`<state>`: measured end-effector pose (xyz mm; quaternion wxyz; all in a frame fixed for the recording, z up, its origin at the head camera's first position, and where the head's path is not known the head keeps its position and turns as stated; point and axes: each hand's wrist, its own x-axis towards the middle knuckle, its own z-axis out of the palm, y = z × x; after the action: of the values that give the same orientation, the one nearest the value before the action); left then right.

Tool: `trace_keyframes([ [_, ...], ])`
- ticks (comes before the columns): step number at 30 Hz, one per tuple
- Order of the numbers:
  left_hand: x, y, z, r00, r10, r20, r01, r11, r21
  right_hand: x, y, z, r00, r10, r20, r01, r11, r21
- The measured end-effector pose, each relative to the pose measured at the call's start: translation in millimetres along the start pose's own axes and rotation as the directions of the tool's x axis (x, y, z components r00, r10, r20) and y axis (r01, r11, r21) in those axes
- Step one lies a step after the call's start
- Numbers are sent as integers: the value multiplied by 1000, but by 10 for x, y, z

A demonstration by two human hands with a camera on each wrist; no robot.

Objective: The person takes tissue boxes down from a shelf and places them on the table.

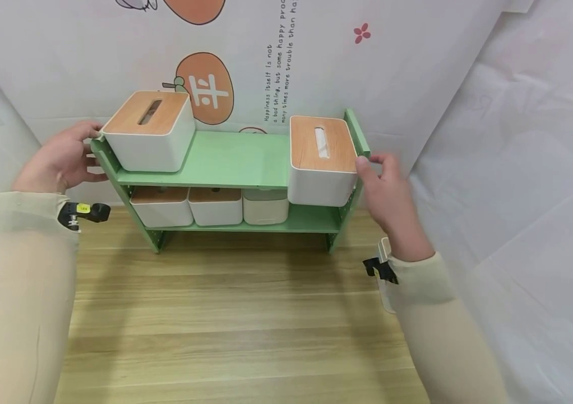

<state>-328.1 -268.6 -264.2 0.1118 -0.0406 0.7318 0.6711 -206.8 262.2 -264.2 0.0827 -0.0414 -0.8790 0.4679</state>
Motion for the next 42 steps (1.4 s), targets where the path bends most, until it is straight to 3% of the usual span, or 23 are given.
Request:
trace_keyframes([
  [2,-2,3,-2,1000,-4,-1,4,1000,-6,57,33,-7,986,97,136,-120,977,175],
  [6,-9,5,-6,1000,-1,-1,1,1000,-16,132,75,10,932,162,323,-292,866,406],
  [9,-12,7,-15,1000,2,5,-2,1000,-23,147,84,24,916,141,375,-326,807,493],
  [12,-16,12,-21,1000,2,16,-1,999,-34,129,93,24,916,128,381,-333,772,542],
  [18,-16,14,-37,1000,2,29,0,998,-62,64,113,-24,909,107,403,-335,763,553],
  [27,-2,15,-50,999,-7,40,10,996,-90,226,68,-107,859,146,490,-409,771,488],
  [34,-11,13,-60,999,-7,39,12,993,-115,299,132,-152,838,136,529,-441,740,509],
  [42,-3,4,-46,999,-15,45,20,994,-106,140,248,-190,823,75,563,-442,706,553],
])
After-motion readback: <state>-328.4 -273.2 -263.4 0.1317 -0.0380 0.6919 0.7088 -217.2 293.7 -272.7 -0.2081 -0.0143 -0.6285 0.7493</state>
